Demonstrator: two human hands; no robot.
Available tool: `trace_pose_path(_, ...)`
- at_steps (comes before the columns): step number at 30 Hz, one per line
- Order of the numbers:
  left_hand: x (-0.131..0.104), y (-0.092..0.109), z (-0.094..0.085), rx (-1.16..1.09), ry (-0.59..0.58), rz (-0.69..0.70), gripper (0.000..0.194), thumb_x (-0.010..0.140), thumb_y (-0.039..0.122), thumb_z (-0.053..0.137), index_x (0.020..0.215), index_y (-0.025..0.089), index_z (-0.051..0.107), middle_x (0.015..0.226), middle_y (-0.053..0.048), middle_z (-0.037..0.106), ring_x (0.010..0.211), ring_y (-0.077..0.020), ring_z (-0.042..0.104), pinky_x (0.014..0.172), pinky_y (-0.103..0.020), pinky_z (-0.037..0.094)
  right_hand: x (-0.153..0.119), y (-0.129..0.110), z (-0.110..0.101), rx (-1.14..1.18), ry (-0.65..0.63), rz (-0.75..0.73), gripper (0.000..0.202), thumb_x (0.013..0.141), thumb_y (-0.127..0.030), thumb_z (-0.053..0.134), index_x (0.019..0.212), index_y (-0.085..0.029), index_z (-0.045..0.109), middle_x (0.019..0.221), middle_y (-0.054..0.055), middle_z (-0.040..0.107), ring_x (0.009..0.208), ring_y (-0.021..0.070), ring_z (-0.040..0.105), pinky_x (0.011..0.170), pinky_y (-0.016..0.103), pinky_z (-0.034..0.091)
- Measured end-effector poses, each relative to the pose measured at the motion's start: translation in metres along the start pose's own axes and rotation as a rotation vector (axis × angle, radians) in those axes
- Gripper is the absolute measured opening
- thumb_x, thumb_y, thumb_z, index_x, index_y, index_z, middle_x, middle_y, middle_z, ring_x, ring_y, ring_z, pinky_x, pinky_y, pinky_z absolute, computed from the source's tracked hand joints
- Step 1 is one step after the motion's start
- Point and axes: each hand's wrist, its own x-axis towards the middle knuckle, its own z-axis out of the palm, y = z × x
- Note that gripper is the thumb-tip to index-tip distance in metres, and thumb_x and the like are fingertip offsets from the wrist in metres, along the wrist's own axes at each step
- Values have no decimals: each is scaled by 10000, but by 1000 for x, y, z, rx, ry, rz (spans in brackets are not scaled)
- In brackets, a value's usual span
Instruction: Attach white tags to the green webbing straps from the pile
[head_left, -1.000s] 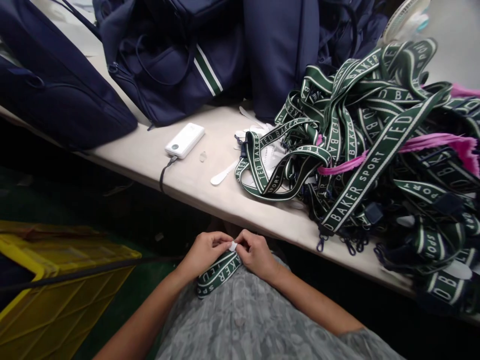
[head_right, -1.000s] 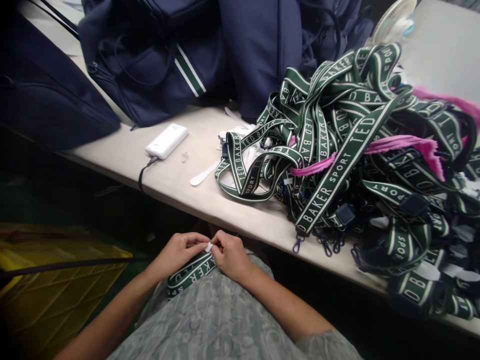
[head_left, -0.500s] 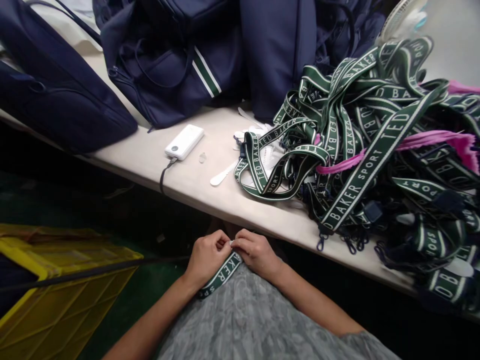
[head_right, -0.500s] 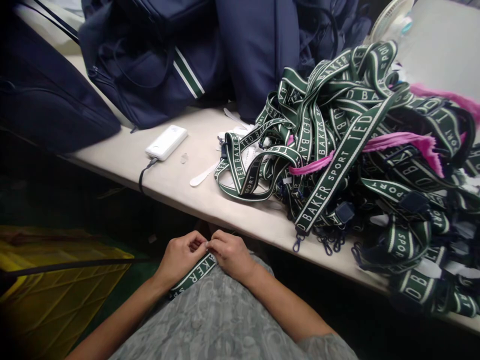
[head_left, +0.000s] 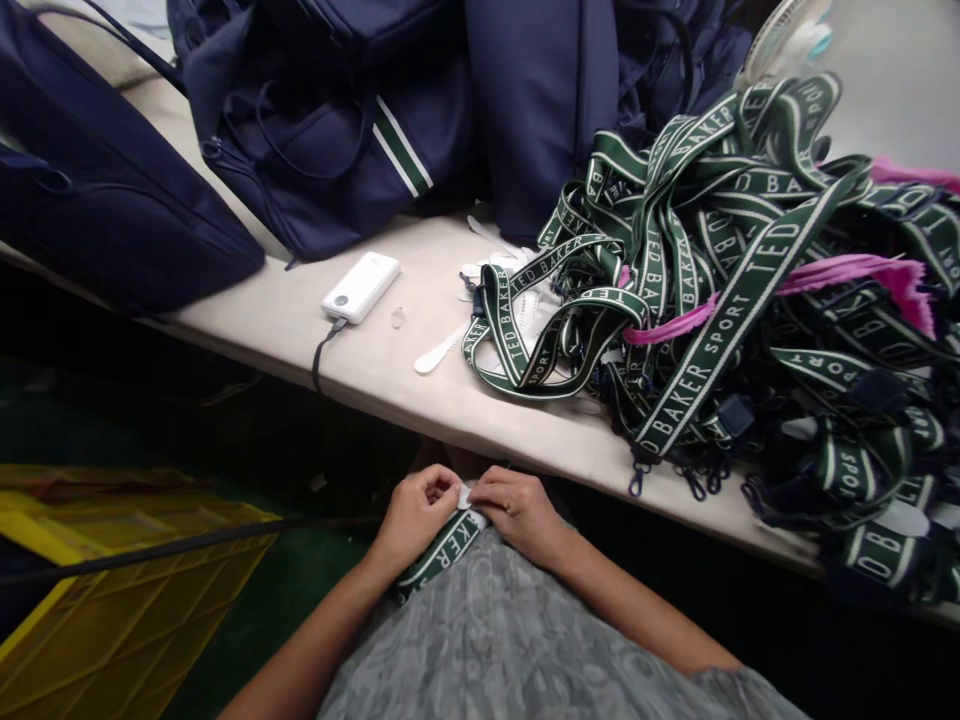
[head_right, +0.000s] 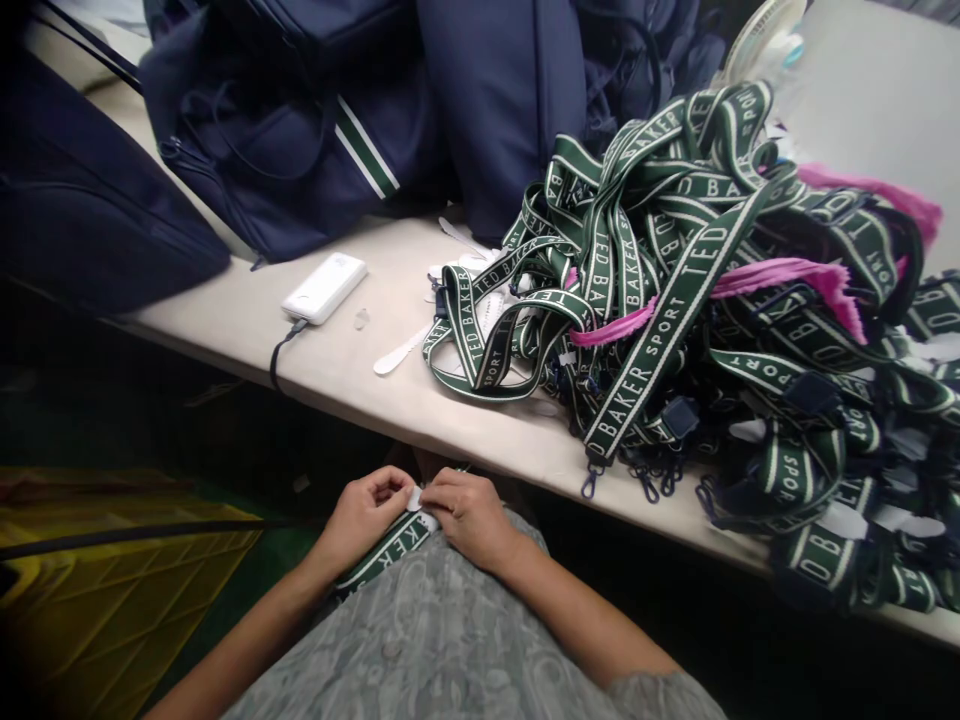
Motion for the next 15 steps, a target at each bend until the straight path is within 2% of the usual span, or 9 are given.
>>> trace_pose_path(3,1,-3,-3,-24,-57,0,254,805,404,610,754,170,694,705,-37,698,646,-187,639,607,-270,486,1,2,0,46,-6,0,182,931,-155,592,934,-179,773,842,53,678,758,147,635,695,235,489)
trace_pose_path(5,-1,-1,-4,-9,-43,5,250,824,401,615,746,178,695,720,-36,702,682,-193,641,639,-277,482,2,0,1,73,27,47,158,917,-171,614,927,-183,772,846,50,685,770,150,638,710,238,489)
trace_pose_path(9,-9,5,-4,56,48,24,230,888,379,593,767,200,674,758,-11,686,731,-179,626,682,-277,445,-1,-9,2,124,177,337,69,849,-194,668,807,-169,716,750,10,671,687,138,600,658,234,453)
trace_pose_path(11,-12,7,-3,86,85,54,221,917,374,578,798,207,660,772,3,679,728,-165,622,693,-273,438,-3,-15,1,161,197,466,157,852,-261,657,729,-164,665,662,-13,626,602,119,538,577,224,400)
trace_pose_path(15,-17,11,-2,148,115,163,198,955,348,551,839,211,634,774,20,666,705,-143,621,698,-263,436,-2,-22,1,248,89,564,426,897,-441,595,577,-160,591,538,-16,557,524,102,470,533,227,346)
